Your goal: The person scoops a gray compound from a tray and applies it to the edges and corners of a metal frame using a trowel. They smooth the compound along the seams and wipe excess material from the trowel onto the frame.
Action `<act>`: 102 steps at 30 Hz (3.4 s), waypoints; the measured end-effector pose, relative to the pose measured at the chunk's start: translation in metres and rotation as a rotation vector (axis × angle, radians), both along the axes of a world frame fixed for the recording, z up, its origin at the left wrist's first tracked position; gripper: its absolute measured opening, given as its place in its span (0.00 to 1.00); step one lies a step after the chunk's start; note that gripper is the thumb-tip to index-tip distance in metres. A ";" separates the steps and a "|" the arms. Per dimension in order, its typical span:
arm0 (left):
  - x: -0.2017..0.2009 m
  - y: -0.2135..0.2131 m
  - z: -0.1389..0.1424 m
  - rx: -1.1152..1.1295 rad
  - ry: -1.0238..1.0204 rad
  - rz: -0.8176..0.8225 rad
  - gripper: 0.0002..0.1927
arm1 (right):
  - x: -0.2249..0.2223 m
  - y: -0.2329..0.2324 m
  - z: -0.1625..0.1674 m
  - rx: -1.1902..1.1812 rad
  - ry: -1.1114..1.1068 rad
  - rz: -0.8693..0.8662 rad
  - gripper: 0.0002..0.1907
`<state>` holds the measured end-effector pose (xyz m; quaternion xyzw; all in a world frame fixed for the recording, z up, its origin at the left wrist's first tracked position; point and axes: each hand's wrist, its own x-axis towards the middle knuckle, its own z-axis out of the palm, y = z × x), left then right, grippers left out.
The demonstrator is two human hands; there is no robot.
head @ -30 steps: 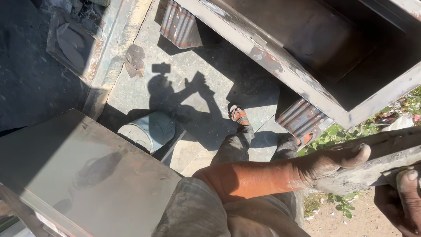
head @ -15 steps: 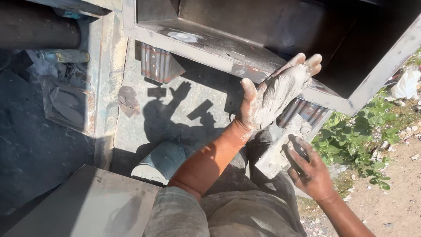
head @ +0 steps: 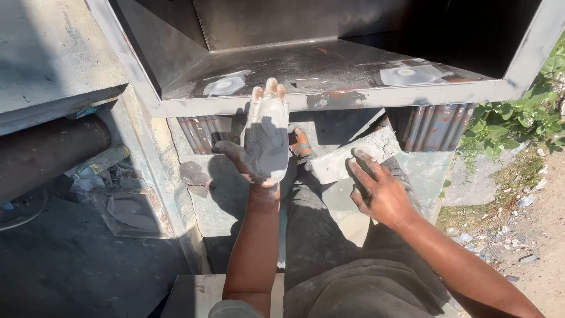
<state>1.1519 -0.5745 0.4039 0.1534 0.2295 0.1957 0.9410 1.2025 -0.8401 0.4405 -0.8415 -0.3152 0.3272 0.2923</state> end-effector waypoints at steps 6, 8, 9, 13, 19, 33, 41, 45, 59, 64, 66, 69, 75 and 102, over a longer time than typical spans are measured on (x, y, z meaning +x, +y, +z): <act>-0.080 0.039 -0.027 -0.038 0.135 -0.085 0.63 | -0.028 0.066 -0.103 -0.148 -0.302 -0.091 0.43; -0.097 0.046 -0.038 0.040 0.061 -0.161 0.62 | -0.032 0.083 -0.115 -0.143 -0.338 -0.125 0.44; -0.108 0.048 -0.046 0.074 0.021 -0.197 0.62 | -0.032 0.090 -0.120 -0.147 -0.357 -0.140 0.44; -0.175 0.065 -0.080 -0.019 0.308 -0.228 0.61 | -0.028 0.112 -0.140 -0.212 -0.347 -0.172 0.44; -0.220 0.060 -0.096 -0.108 0.434 -0.215 0.57 | -0.046 0.110 -0.147 -0.295 -0.361 -0.117 0.43; -0.145 0.037 -0.046 -0.172 0.191 -0.369 0.57 | -0.039 0.020 -0.132 -0.382 -0.207 -0.112 0.40; -0.204 0.011 -0.033 -0.108 0.396 -0.255 0.58 | 0.009 0.174 -0.117 -0.163 -0.636 0.491 0.26; -0.197 -0.016 -0.028 -0.078 0.388 -0.180 0.57 | 0.026 0.196 -0.116 -0.541 -0.558 0.931 0.14; -0.074 -0.079 -0.009 -0.129 0.104 -0.303 0.55 | 0.156 -0.103 -0.045 -1.012 -0.429 0.519 0.27; -0.083 -0.078 -0.013 -0.122 0.184 -0.354 0.55 | 0.141 -0.138 -0.031 -0.010 -0.337 -0.289 0.23; -0.096 -0.073 -0.016 -0.112 0.242 -0.359 0.55 | 0.130 -0.138 -0.057 0.337 0.085 -0.695 0.05; -0.123 -0.058 -0.017 -0.083 0.270 -0.367 0.55 | 0.136 -0.126 -0.109 0.415 0.348 -1.206 0.10; -0.201 -0.002 -0.009 -0.050 0.331 -0.214 0.54 | 0.074 -0.012 -0.145 0.689 0.507 -1.541 0.15; -0.053 0.024 0.148 0.203 -0.074 -0.120 0.66 | -0.045 -0.098 0.144 0.459 0.786 -0.668 0.14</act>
